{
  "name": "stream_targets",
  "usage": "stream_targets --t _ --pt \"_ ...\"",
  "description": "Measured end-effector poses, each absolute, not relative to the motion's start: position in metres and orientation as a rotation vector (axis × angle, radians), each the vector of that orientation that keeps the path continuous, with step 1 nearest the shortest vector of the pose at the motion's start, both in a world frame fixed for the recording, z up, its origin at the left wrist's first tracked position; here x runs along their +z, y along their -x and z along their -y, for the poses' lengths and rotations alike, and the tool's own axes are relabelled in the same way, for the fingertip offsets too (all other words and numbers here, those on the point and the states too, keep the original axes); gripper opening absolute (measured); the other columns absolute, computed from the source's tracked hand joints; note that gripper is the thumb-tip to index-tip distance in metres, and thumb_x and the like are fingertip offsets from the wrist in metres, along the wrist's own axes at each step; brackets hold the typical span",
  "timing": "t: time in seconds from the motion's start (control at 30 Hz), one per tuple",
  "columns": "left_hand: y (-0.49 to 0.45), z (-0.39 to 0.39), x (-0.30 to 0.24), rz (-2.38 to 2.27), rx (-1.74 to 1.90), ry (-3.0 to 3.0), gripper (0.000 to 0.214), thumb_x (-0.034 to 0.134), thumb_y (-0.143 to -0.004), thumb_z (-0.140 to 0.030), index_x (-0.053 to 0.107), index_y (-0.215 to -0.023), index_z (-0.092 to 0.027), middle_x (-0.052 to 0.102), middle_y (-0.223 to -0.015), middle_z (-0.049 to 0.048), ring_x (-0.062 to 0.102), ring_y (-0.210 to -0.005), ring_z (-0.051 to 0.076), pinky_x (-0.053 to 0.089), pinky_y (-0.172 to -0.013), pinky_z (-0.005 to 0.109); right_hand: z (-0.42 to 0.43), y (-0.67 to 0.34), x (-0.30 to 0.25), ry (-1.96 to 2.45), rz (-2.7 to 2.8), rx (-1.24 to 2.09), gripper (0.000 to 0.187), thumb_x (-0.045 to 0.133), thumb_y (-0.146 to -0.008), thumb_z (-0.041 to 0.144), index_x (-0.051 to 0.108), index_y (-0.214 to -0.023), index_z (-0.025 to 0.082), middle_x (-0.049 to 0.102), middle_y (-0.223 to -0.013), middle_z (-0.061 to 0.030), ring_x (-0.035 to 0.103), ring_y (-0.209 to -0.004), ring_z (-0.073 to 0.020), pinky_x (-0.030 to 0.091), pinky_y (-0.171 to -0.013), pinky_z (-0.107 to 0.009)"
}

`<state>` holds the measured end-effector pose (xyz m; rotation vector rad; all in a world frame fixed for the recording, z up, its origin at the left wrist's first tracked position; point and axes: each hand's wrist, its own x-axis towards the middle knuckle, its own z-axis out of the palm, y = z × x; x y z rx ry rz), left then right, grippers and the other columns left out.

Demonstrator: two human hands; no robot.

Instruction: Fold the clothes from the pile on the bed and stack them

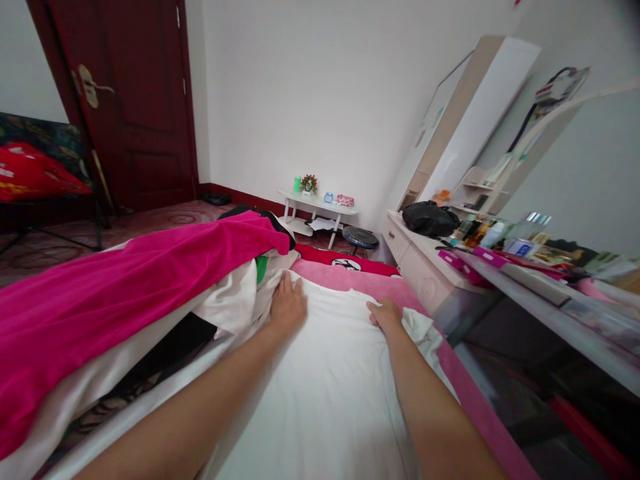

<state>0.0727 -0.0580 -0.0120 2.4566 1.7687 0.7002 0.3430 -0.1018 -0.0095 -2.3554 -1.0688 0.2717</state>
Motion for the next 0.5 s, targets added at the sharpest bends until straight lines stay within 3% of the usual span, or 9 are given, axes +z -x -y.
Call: stream_targets --t 0.13,0.23,0.33,0.5 --pt "-0.068 0.023 -0.006 -1.869 0.738 -2.408 0.05 0.04 -0.088 -0.021 0.038 -0.136 -0.009 0.031 -0.147 0.0178 0.031 -0.132 0.031 0.03 -0.105 0.039 0.1 -0.352 -0.015 2.255 0.939 0.491 0.025 0.056 -0.082 0.029 0.06 -0.063 0.013 0.049 -0.035 0.0044 0.044 -0.028 -0.0092 0.036 -0.036 -0.02" --pt "-0.068 0.009 -0.003 -1.898 0.691 -2.369 0.04 0.044 -0.089 -0.023 0.048 -0.125 -0.006 0.045 -0.133 0.0218 0.044 -0.12 0.033 0.04 -0.095 0.041 0.099 -0.355 -0.017 2.185 0.82 0.626 0.029 0.057 -0.086 0.03 0.058 -0.063 0.013 0.05 -0.039 0.0075 0.041 -0.028 -0.0053 0.037 -0.036 -0.018" --pt "-0.067 0.001 -0.002 -1.869 0.577 -2.343 0.026 0.052 -0.089 -0.028 0.06 -0.105 -0.009 0.059 -0.11 0.015 0.057 -0.102 0.027 0.048 -0.084 0.039 0.102 -0.354 -0.017 2.071 0.704 0.67 0.024 0.057 -0.086 0.025 0.059 -0.066 0.011 0.057 -0.044 0.0033 0.047 -0.031 -0.0057 0.041 -0.036 -0.016" --pt "-0.069 -0.01 0.006 -1.869 0.598 -2.292 0.031 0.054 -0.09 -0.033 0.055 -0.116 -0.015 0.058 -0.114 0.0079 0.059 -0.096 0.02 0.052 -0.081 0.04 0.112 -0.352 -0.005 1.845 0.553 0.622 0.012 0.054 -0.081 0.018 0.06 -0.076 0.01 0.067 -0.053 -0.0091 0.066 -0.05 -0.0158 0.054 -0.047 -0.02"
